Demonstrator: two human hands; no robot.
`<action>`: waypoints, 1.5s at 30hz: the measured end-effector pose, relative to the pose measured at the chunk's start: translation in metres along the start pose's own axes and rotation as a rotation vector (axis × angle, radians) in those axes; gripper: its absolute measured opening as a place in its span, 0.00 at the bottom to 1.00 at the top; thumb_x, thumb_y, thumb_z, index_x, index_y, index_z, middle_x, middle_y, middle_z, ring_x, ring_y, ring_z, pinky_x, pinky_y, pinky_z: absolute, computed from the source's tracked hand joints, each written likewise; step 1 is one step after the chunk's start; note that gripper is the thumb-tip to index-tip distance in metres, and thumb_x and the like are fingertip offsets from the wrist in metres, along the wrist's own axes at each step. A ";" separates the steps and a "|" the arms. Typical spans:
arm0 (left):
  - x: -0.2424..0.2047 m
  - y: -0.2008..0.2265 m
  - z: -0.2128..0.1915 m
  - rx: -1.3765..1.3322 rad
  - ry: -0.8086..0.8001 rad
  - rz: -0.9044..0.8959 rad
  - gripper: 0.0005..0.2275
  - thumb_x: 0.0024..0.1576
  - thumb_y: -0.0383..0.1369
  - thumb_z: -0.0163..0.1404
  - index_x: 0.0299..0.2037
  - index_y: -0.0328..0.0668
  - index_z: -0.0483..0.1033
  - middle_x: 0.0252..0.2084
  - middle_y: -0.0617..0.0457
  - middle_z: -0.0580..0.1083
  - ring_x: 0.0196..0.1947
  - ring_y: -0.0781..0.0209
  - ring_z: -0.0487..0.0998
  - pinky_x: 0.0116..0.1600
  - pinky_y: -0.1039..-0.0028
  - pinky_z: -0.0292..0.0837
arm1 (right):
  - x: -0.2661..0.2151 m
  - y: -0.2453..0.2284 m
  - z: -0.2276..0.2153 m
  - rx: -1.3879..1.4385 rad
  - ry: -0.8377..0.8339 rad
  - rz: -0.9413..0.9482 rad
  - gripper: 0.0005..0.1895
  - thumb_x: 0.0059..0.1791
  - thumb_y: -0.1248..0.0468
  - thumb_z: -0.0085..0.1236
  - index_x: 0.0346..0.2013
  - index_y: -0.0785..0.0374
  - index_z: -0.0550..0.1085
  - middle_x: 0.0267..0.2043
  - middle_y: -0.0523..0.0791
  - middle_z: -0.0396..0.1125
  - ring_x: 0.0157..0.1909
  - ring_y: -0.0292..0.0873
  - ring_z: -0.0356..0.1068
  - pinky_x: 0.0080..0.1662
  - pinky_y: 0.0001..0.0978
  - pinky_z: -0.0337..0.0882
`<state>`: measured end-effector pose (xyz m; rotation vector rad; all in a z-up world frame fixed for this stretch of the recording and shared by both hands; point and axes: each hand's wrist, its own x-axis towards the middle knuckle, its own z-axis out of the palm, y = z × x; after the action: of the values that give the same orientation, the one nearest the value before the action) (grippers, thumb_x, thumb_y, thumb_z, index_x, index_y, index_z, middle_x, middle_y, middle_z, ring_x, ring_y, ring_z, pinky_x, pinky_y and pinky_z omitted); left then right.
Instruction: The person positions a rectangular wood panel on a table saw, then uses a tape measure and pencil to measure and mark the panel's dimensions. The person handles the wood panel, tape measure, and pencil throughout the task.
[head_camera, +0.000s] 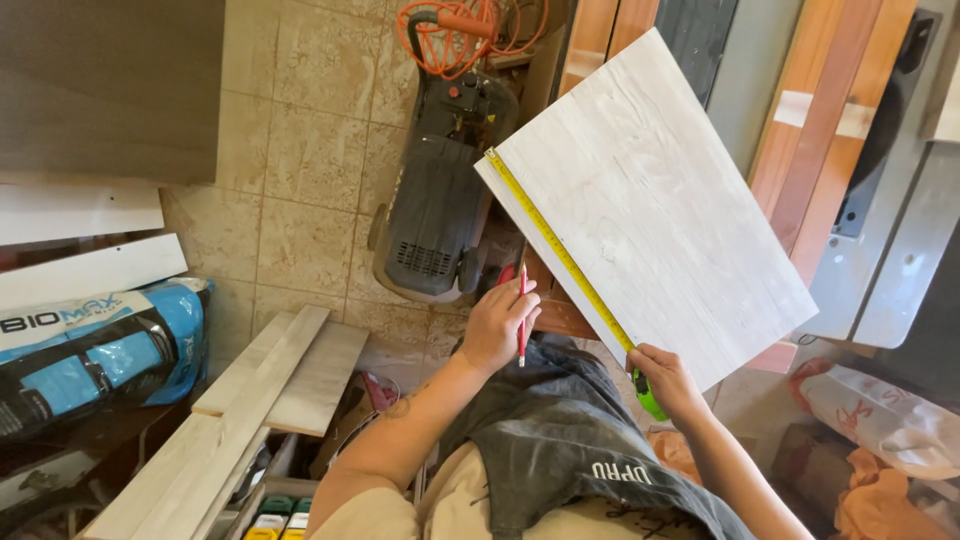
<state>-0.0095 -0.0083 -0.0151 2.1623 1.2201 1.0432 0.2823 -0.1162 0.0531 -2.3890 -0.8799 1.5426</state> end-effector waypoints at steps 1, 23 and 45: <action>-0.002 -0.002 0.001 -0.008 -0.005 -0.002 0.05 0.66 0.35 0.51 0.43 0.45 0.78 0.49 0.48 0.79 0.52 0.48 0.82 0.56 0.63 0.77 | -0.001 -0.002 0.001 0.017 -0.007 0.001 0.19 0.53 0.51 0.57 0.23 0.57 0.79 0.19 0.47 0.66 0.28 0.47 0.67 0.36 0.36 0.66; 0.136 -0.123 -0.003 -0.279 0.272 -0.303 0.15 0.54 0.33 0.68 0.49 0.45 0.78 0.53 0.47 0.81 0.56 0.46 0.81 0.62 0.60 0.76 | -0.012 -0.014 0.009 0.078 -0.050 -0.017 0.20 0.55 0.52 0.56 0.24 0.58 0.78 0.20 0.48 0.66 0.28 0.48 0.66 0.37 0.36 0.65; 0.149 -0.131 -0.003 0.161 0.292 -0.299 0.04 0.56 0.37 0.57 0.37 0.52 0.82 0.30 0.57 0.82 0.29 0.56 0.82 0.36 0.64 0.75 | -0.016 -0.030 0.005 -0.217 -0.096 0.038 0.18 0.53 0.47 0.45 0.27 0.54 0.71 0.33 0.51 0.73 0.41 0.58 0.71 0.44 0.48 0.66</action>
<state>-0.0320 0.1863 -0.0442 1.9028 1.7536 1.1902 0.2618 -0.1018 0.0758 -2.5090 -1.0795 1.6659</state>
